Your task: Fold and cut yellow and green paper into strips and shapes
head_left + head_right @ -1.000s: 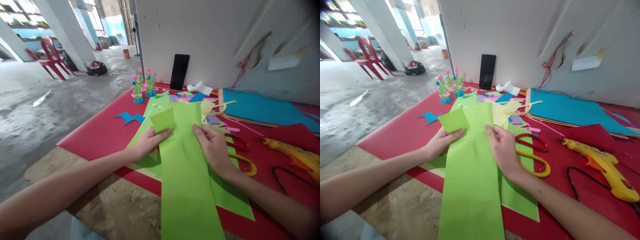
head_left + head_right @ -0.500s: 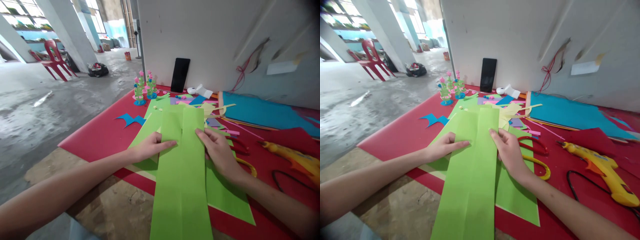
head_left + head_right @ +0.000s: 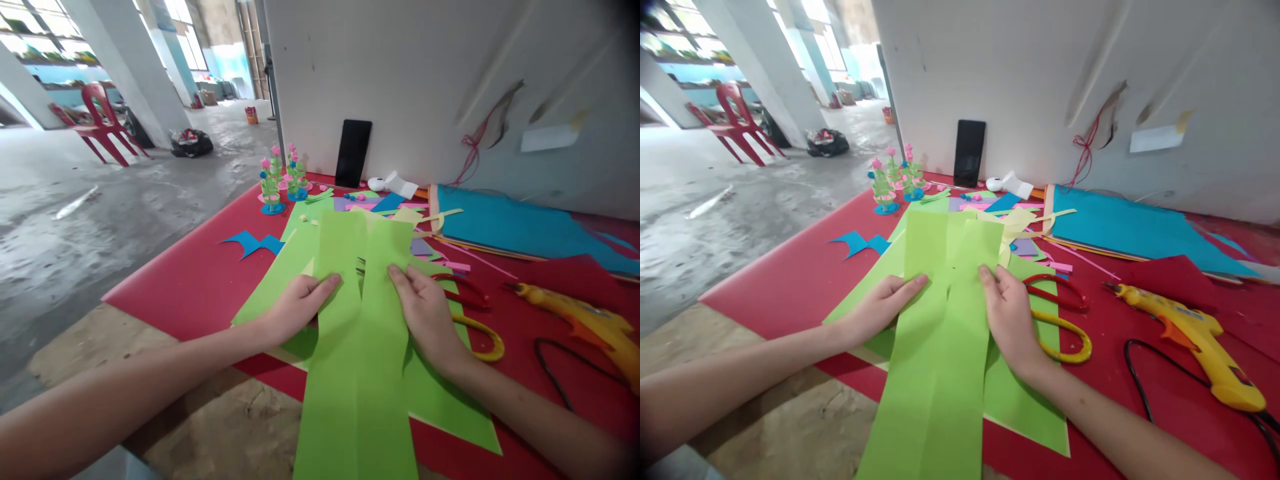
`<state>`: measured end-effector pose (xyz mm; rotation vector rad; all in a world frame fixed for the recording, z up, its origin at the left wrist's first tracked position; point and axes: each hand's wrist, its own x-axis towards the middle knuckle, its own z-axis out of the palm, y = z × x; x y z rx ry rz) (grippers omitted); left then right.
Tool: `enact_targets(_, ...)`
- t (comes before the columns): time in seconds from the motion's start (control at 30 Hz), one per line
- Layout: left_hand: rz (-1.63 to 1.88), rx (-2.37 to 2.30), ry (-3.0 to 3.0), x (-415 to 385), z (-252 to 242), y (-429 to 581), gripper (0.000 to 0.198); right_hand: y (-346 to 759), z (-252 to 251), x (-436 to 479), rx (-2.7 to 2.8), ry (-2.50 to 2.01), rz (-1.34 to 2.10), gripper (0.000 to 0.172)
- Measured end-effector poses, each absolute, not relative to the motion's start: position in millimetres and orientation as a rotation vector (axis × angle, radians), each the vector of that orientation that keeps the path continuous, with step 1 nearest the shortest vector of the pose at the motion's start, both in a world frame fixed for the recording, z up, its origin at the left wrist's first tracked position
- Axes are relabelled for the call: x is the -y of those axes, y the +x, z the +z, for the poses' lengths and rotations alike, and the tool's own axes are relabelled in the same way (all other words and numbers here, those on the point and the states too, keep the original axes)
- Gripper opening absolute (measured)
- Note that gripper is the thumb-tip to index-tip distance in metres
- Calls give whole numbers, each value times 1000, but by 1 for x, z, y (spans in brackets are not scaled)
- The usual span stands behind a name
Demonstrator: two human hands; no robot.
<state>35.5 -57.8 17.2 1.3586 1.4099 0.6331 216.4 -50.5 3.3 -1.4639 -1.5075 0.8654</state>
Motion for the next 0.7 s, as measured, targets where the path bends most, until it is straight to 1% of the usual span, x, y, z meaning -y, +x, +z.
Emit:
enact_targets(0.27,645,-1493,1329,52,17,31,52,217,7,53,1513,-1385,910,33)
enact_targets(0.37,739,-1423,1364,54,18,30,47,216,8,53,1551,-1380,951,34)
enact_targets(0.47,782,-1368,1532,55,16,30,43,216,7,54,1568,-1379,896,34)
enact_targets(0.57,717,-1443,1733,56,13,32,48,216,7,56,1563,-1376,812,34)
enact_targets(0.7,759,-1516,1791,58,11,36,51,215,8,56,1537,-1402,747,33)
